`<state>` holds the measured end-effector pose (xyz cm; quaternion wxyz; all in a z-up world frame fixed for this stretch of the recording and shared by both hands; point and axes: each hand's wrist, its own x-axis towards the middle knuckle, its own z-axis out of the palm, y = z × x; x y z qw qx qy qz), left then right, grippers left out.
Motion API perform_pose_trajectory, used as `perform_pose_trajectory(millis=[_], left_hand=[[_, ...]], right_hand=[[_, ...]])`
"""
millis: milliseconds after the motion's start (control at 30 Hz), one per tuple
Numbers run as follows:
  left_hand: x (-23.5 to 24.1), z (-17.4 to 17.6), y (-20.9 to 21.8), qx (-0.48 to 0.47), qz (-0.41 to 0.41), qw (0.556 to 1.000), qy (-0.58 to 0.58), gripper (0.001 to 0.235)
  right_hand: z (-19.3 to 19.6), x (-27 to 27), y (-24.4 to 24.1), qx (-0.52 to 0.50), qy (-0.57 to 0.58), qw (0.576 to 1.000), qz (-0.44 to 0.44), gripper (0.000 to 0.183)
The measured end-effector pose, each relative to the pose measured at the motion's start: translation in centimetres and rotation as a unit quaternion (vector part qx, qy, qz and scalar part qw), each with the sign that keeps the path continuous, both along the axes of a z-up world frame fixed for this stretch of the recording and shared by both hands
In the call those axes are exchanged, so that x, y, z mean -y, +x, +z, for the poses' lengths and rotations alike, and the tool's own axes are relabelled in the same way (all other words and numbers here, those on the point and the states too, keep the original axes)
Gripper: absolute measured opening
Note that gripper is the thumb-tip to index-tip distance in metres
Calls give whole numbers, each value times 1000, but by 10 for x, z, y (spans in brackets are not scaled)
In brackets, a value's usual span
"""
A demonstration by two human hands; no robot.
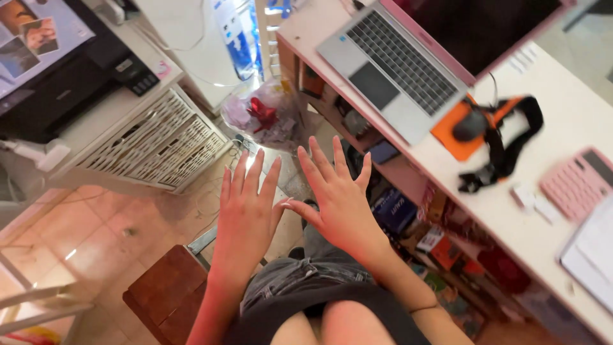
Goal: Picking up a waist belt and attaching a price tag to it at a desk
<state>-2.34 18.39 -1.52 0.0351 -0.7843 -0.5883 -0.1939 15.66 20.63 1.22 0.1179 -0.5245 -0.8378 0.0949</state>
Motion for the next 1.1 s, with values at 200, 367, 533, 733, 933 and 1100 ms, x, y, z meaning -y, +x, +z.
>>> perform_pose_trajectory(millis=[200,367,533,733,933,1100], left_hand=[[-69,4,2,1,67,998,-3,65],[-95,-5,-10,7,146,989,-28,65],[-101,-19,-34,18,226,971,-72,66],[-102,-36,-69,12,294,953,-73,65],[-113,-58,-129,8,322,944,-75,69],[-119,-93,-188,20,303,951,-65,73]], right_hand=[[-3,-96,-4,14,-2,998,56,87],[-9,-157,-17,38,-21,992,116,87],[-20,-195,-47,56,-43,985,157,86],[-27,-210,-108,71,-54,966,241,84],[-41,-218,-182,94,-70,952,282,88],[-60,-213,-255,130,-117,946,273,86]])
